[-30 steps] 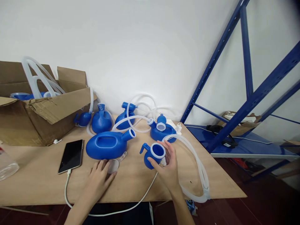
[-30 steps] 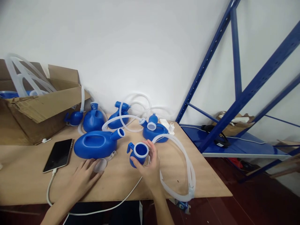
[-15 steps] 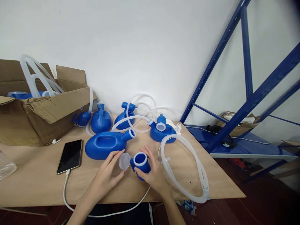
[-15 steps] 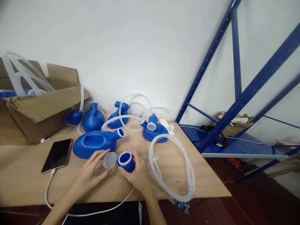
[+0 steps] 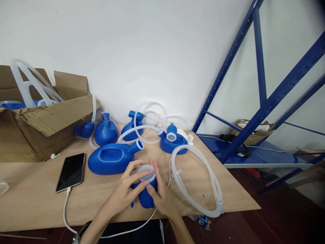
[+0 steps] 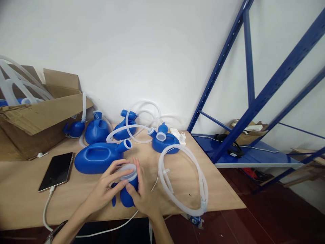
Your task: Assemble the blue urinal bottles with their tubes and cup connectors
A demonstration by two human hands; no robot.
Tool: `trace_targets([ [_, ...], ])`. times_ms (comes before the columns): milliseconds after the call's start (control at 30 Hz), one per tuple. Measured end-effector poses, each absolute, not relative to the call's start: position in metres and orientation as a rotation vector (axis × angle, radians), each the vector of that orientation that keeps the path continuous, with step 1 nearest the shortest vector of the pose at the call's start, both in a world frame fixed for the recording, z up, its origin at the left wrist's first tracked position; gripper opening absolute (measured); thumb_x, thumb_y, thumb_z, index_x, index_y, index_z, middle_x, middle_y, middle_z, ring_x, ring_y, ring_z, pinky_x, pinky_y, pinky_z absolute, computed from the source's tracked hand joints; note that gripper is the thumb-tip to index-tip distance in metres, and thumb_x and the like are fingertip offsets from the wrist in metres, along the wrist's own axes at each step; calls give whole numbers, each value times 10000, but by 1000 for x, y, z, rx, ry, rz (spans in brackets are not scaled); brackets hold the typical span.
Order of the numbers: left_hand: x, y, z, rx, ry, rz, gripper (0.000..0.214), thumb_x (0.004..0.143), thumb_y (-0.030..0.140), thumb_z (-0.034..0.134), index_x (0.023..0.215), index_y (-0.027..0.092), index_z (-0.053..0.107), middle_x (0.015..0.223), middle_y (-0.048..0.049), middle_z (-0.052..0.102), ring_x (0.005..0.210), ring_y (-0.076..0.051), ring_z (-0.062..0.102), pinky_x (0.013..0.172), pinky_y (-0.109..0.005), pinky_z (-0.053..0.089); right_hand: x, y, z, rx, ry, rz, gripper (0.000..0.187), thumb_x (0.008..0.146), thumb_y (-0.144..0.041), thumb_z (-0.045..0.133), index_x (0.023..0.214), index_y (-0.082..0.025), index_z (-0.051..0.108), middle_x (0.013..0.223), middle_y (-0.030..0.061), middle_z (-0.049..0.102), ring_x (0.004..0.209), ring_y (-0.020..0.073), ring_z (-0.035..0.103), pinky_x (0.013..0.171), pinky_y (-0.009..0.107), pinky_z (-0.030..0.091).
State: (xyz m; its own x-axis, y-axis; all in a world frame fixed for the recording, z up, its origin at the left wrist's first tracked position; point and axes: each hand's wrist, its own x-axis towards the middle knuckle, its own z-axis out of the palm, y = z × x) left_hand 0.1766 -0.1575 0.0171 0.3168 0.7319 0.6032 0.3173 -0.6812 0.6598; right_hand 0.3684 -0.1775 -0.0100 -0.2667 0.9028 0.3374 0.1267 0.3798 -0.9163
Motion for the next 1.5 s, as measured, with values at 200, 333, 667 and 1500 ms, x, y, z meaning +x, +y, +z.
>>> trace_targets([
  [200, 201, -162, 6, 2274, 1017, 1485, 342, 1070, 363, 528, 1338, 287, 726, 1373, -116, 690, 1251, -274, 666, 1035, -426, 609, 350, -176, -22, -823, -1360, 1012, 618, 1080, -578, 442, 1655, -383, 325, 1658, 45, 473, 1550, 235, 427, 1291, 524, 351],
  [333, 208, -162, 5, 2373, 1067, 1602, 341, 1075, 346, 509, 1321, 261, 728, 1277, -115, 744, 1126, -263, 690, 945, -402, 632, 340, -175, -19, -778, -1214, 875, 506, 1042, -642, 488, 1394, -325, 665, 1505, 77, 641, 1407, 271, 601, 1219, 501, 465],
  [667, 215, -183, 28, 1915, 1280, 1642, 457, 882, 485, 740, 1230, 208, 634, 1282, -141, 745, 993, -271, 763, 697, -320, 624, 330, -173, 4, -909, -965, 951, 591, 1006, -723, 473, 922, -218, 767, 1271, 143, 774, 1204, 314, 734, 1058, 469, 592],
  [1500, 215, -183, 27, 1259, 1040, 1587, 694, 689, 531, 912, 1252, 176, 713, 1213, -131, 779, 1113, -339, 750, 930, -393, 648, 337, -186, 29, -733, -1261, 810, 389, 1012, -501, 608, 1353, -324, 543, 1404, 83, 586, 1336, 282, 590, 1131, 443, 527],
])
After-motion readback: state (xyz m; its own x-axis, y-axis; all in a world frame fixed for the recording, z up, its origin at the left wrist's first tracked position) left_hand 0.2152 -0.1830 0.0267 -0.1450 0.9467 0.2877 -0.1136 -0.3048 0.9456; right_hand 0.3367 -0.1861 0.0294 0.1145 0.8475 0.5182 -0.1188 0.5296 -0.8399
